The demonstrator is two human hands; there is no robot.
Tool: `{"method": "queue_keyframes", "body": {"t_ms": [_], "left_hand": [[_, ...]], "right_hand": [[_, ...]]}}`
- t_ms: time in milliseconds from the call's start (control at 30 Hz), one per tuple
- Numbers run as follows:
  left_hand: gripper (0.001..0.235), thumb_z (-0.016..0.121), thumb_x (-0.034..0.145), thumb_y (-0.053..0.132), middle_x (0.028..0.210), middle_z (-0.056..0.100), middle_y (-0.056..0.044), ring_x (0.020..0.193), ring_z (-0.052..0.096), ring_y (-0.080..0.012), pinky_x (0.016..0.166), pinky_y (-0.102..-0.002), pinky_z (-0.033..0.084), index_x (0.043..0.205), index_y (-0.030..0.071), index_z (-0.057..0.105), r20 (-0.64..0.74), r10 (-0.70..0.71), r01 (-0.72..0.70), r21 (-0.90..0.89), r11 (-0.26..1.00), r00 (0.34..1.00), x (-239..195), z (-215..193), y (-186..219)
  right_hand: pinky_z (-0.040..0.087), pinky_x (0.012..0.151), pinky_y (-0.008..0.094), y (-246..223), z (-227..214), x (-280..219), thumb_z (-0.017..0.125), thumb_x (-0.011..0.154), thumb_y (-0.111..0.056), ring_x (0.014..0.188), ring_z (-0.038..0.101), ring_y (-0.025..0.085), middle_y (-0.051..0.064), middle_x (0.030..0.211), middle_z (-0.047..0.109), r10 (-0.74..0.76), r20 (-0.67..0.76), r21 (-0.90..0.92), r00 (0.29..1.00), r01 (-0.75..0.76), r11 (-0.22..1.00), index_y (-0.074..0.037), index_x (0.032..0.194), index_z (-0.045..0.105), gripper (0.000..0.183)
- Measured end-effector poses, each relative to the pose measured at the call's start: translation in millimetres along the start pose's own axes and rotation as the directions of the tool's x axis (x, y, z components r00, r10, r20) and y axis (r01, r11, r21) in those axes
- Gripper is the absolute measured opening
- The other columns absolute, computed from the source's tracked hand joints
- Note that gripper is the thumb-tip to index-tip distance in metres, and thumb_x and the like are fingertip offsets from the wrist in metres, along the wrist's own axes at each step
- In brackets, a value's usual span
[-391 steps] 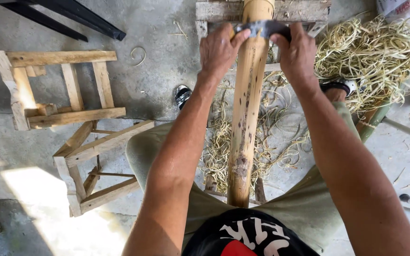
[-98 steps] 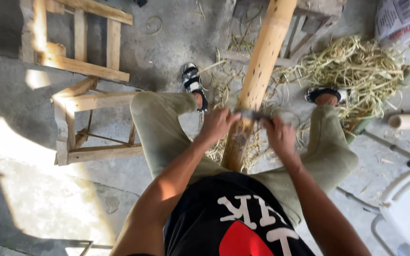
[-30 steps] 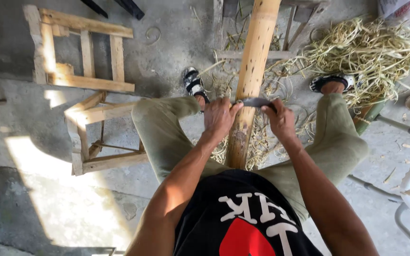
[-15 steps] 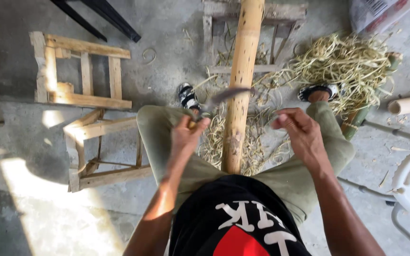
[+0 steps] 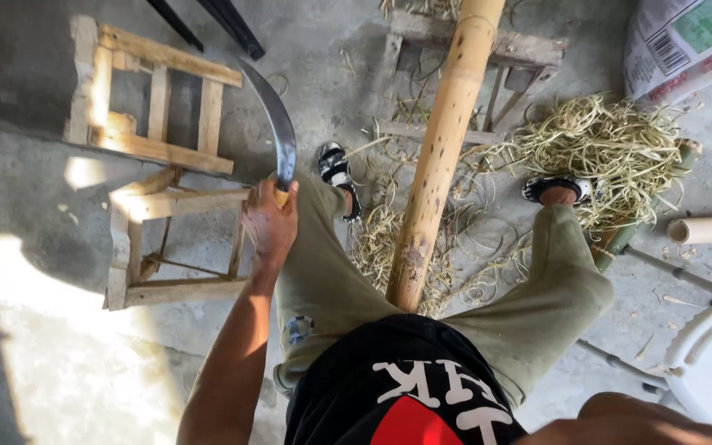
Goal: Stripping and cleaning a bamboo pole using a sickle and a hand scraper.
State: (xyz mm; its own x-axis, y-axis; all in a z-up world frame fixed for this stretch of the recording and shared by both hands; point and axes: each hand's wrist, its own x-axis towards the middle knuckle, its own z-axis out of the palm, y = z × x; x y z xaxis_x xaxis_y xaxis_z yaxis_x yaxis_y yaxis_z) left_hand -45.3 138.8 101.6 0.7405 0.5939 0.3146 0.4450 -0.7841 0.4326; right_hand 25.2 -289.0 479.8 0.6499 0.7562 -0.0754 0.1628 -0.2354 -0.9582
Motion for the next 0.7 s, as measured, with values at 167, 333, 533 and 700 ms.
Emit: {"method": "queue_keyframes", "body": {"t_ms": [167, 333, 533, 700], "left_hand": [[0.033, 0.083, 0.080, 0.025, 0.089, 0.067, -0.011, 0.087, 0.067, -0.0358, 0.075, -0.052, 0.049, 0.097, 0.008, 0.060, 0.011, -0.024, 0.021, 0.192, 0.981, 1.000, 20.7, 3.8, 15.7], [0.034, 0.085, 0.078, 0.023, 0.087, 0.067, -0.012, 0.085, 0.066, -0.0348, 0.076, -0.051, 0.050, 0.097, 0.008, 0.061, 0.031, -0.076, 0.069, 0.180, 0.981, 0.997, 34.3, 14.0, 15.0], [0.033, 0.084, 0.076, 0.017, 0.084, 0.066, -0.011, 0.083, 0.066, -0.0331, 0.075, -0.049, 0.051, 0.098, 0.007, 0.062, 0.094, -0.103, 0.087, 0.162, 0.983, 0.990, 43.0, 16.7, 14.1], [0.035, 0.085, 0.074, 0.016, 0.083, 0.065, -0.011, 0.081, 0.065, -0.0320, 0.074, -0.048, 0.051, 0.099, 0.007, 0.062, 0.091, -0.097, 0.085, 0.134, 0.987, 0.991, 44.7, 16.4, 9.5]], "right_hand": [[0.057, 0.092, 0.031, 102.9, -45.2, 125.2, 0.066, 0.104, -0.020, 0.102, 0.072, 0.018, 0.011, 0.112, 0.074, 0.150, -0.172, -0.134, 0.974, -0.174, 0.976, -0.004, 0.124, 0.069, 0.026], [0.057, 0.084, 0.032, 274.5, -46.9, 333.7, 0.064, 0.105, -0.019, 0.096, 0.068, 0.019, 0.012, 0.112, 0.072, 0.293, -0.381, -0.084, 0.877, -0.349, 0.933, -0.004, 0.130, 0.064, 0.029], [0.057, 0.078, 0.032, 433.8, -65.7, 438.9, 0.059, 0.109, -0.022, 0.092, 0.065, 0.015, 0.007, 0.112, 0.067, 0.369, -0.487, -0.057, 0.792, -0.450, 0.891, -0.008, 0.142, 0.052, 0.036], [0.064, 0.075, 0.031, 475.4, -65.6, 458.0, 0.063, 0.107, -0.032, 0.086, 0.069, 0.011, 0.005, 0.111, 0.070, 0.349, -0.619, -0.039, 0.704, -0.471, 0.882, -0.008, 0.125, 0.060, 0.030]]}}
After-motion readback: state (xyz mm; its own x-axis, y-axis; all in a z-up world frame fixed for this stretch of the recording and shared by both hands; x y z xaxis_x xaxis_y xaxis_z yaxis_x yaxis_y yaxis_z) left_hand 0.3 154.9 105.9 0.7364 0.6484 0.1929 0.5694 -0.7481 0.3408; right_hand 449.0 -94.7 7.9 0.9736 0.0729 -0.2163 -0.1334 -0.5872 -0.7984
